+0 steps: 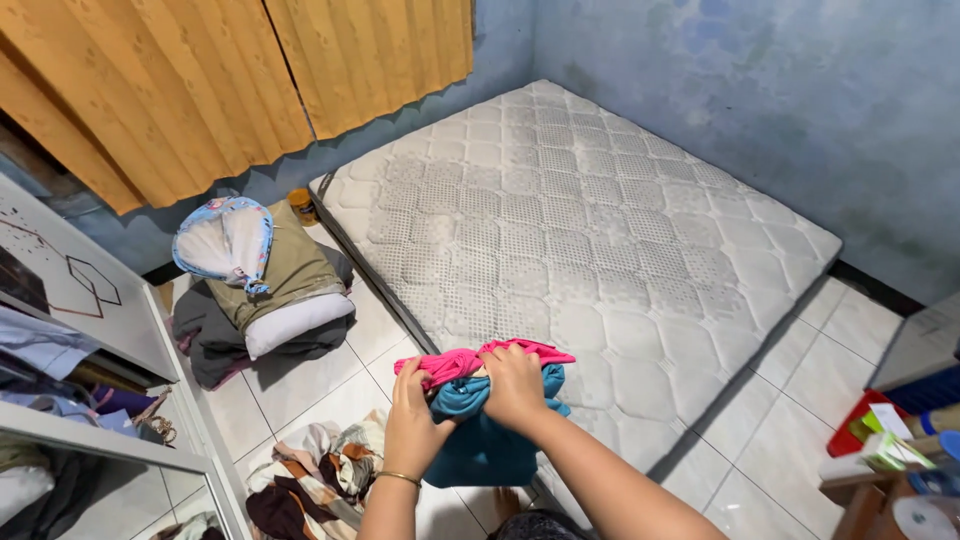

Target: The person unfolds a teal floral-patterned duvet cover on a mattress, then repeatedly turns it inside out and smooths it flat. The person continues to adjust and spread the cover across the mattress surface.

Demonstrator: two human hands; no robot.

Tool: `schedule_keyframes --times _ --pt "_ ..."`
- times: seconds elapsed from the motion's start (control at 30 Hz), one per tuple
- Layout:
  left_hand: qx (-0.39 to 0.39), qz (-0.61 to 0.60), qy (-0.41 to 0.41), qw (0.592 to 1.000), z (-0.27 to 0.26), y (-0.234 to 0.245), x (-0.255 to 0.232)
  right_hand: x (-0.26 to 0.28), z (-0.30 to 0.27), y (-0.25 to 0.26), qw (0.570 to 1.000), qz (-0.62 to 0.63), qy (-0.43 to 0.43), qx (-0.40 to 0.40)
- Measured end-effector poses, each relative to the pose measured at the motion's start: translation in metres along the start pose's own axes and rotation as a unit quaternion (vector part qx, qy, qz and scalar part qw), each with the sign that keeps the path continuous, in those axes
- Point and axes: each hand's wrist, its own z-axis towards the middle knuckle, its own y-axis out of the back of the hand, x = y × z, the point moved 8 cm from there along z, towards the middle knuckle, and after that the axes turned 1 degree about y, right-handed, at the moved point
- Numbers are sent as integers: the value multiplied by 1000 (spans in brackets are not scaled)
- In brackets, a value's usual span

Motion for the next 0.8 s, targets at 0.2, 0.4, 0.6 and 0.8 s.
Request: schedule_keyframes --times 0.2,0.4,0.6,0.8 --pt "7 -7 49 999 85 -9 55 -12 97 -23 999 15 31 -18" --pt "-9 59 86 995 179 -13 84 -35 207 -47 997 32 54 -38" --pt "-102 128 50 985 233 -20 105 -39 288 -42 995 55 68 -41" --pt "-115 175 84 974 273 -3 139 -24 346 -70 995 54 74 -22"
